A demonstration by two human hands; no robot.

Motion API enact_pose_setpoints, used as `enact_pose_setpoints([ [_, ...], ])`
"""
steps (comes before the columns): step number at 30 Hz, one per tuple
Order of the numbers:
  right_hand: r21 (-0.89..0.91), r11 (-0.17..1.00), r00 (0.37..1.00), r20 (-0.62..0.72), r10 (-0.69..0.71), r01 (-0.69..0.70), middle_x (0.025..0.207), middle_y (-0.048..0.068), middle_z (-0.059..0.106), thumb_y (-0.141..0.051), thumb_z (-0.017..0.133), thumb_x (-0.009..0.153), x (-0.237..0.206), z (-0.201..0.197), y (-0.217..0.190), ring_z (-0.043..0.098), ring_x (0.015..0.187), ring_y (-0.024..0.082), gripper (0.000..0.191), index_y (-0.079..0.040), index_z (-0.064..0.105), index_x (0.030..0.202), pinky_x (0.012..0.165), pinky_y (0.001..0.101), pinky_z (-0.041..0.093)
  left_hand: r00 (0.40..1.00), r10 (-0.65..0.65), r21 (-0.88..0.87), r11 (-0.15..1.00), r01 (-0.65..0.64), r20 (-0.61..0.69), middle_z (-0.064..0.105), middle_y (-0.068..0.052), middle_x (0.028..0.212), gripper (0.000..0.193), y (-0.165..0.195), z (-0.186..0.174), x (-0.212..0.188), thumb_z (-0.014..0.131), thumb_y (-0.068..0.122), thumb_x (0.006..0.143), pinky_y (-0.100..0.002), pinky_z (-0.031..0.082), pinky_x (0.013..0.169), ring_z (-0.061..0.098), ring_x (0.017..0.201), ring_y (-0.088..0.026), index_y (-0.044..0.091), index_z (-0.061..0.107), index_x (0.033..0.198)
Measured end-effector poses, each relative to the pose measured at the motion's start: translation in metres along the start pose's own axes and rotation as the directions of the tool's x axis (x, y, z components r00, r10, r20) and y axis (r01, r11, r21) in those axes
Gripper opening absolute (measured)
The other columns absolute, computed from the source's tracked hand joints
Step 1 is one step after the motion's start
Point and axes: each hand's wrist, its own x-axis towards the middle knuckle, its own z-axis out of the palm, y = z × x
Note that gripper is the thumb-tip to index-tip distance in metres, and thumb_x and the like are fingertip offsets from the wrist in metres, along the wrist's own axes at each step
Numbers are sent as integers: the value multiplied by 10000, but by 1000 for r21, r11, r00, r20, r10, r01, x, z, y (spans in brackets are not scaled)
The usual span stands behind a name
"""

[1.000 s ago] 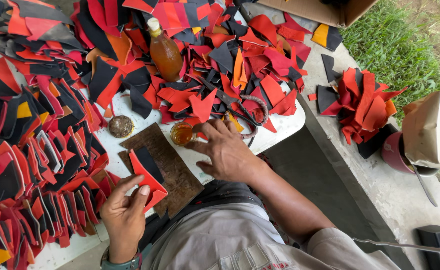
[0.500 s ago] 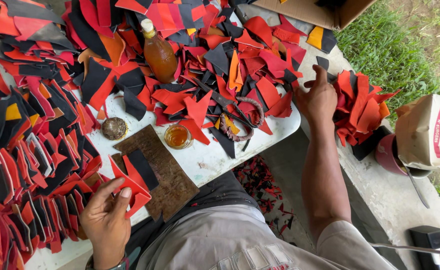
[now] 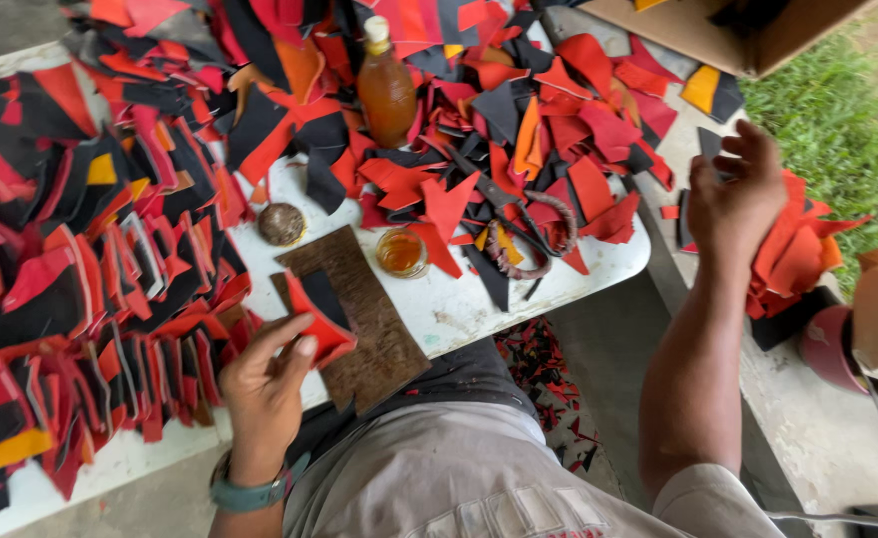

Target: The person assembles small red and black fabric pieces into layered units on a white table. They pick pieces, align them, apply adhesive from a small jar, press the layers together, and trim excess with scissors. Finished units are stacked on the left side of the table.

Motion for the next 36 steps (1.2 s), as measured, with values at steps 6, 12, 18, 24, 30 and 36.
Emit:
enact_pose_setpoints([
  [6,576,810,994,67,87,-110,1022,96,707,145,641,1048,-32,-5,-55,663,884,108,354,54,572,1383,806,219,537,993,80,-184,981,-63,83,516,93,720,303,12,14,10,736,36,958,-174,293,541,383,619,31,11,733,1260],
  [12,841,485,969,238,64,-238,943,89,686,192,640,985,-52,-5,-106,632,778,111,421,31,576,1369,725,230,533,984,100,-586,810,7,149,486,147,665,324,11,19,14,748,1,942,-125,292,538,361,573,76,-6,721,1265],
  [18,904,306,914,363,-183,-297,1050,104,651,-95,725,982,-84,8,-159,632,952,158,457,51,579,1389,919,283,509,967,171,-727,686,18,186,714,-34,1141,394,10,26,16,728,-63,957,-186,497,845,625,955,-31,-18,651,1341],
  [24,859,459,776,444,-448,-226,1478,132,415,-500,672,979,-107,22,-215,381,1461,249,674,27,608,1393,1279,408,284,948,64,-807,545,228,311,749,-114,1155,437,11,24,13,701,-41,966,-194,478,678,657,893,-94,-18,646,1398],
  [30,830,536,642,498,-584,-156,1581,151,340,-476,628,944,-121,25,-255,307,1557,300,660,-10,623,1411,1323,498,248,912,108,-840,444,313,397,740,-144,1170,390,12,22,7,680,-42,991,-288,583,899,712,1047,-166,-16,636,1378],
  [36,719,683,608,486,-627,130,1552,211,357,-433,612,887,-119,24,-270,342,1533,362,654,-61,629,1425,1274,513,278,890,133,-835,429,345,436,734,-143,1195,382,15,20,0,682,-39,1012,-307,573,922,701,1052,-174,-34,642,1391],
])
